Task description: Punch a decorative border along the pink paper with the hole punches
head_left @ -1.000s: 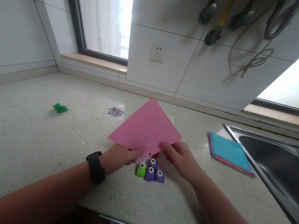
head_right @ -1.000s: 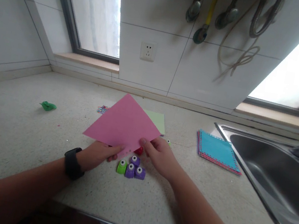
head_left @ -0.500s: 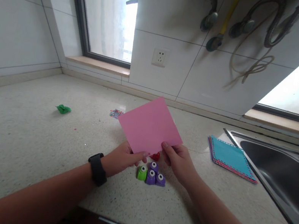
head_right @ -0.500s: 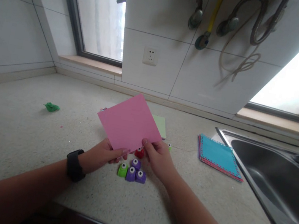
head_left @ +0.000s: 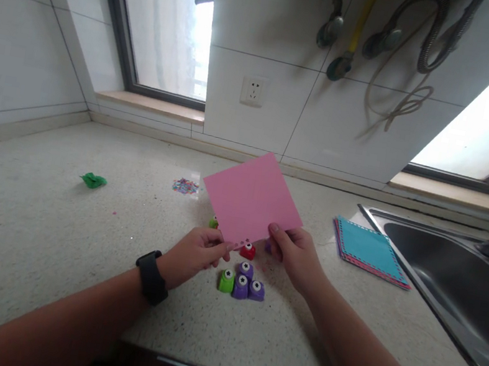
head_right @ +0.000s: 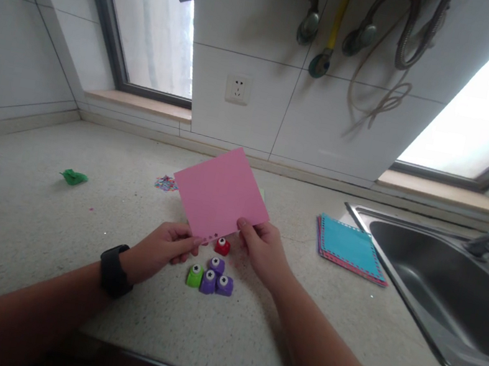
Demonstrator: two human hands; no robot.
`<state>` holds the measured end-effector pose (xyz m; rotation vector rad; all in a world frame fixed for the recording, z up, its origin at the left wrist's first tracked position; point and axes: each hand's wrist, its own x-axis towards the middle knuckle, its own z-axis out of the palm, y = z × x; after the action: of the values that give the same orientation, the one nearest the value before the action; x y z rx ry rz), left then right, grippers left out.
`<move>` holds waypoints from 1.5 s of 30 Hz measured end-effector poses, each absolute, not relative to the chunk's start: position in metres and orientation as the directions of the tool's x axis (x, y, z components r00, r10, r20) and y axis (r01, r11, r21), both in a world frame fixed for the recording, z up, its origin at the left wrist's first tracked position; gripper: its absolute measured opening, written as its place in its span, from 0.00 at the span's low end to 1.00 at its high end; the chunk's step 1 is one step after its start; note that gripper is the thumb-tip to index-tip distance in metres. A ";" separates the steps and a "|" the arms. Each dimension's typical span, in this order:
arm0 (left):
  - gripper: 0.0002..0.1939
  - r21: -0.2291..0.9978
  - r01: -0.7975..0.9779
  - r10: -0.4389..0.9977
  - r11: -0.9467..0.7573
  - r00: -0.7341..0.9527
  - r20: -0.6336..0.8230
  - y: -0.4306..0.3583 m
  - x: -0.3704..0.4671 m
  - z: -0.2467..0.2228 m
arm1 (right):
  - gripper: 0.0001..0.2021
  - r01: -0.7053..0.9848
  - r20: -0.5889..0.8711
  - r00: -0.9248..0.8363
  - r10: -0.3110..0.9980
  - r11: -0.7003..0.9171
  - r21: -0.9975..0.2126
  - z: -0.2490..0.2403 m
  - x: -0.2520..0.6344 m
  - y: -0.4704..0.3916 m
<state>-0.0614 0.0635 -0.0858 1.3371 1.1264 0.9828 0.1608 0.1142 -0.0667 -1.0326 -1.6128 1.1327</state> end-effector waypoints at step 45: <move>0.27 0.989 -0.143 0.983 -0.046 -0.182 0.019 0.068 -0.057 -0.098 | 0.23 0.354 0.147 -0.855 0.498 0.766 -0.536 -0.035 0.185 0.097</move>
<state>-0.0567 0.0678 -0.0977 1.0314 1.2118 1.4315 0.1852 0.0973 -0.0346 -0.6618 -2.6820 0.7317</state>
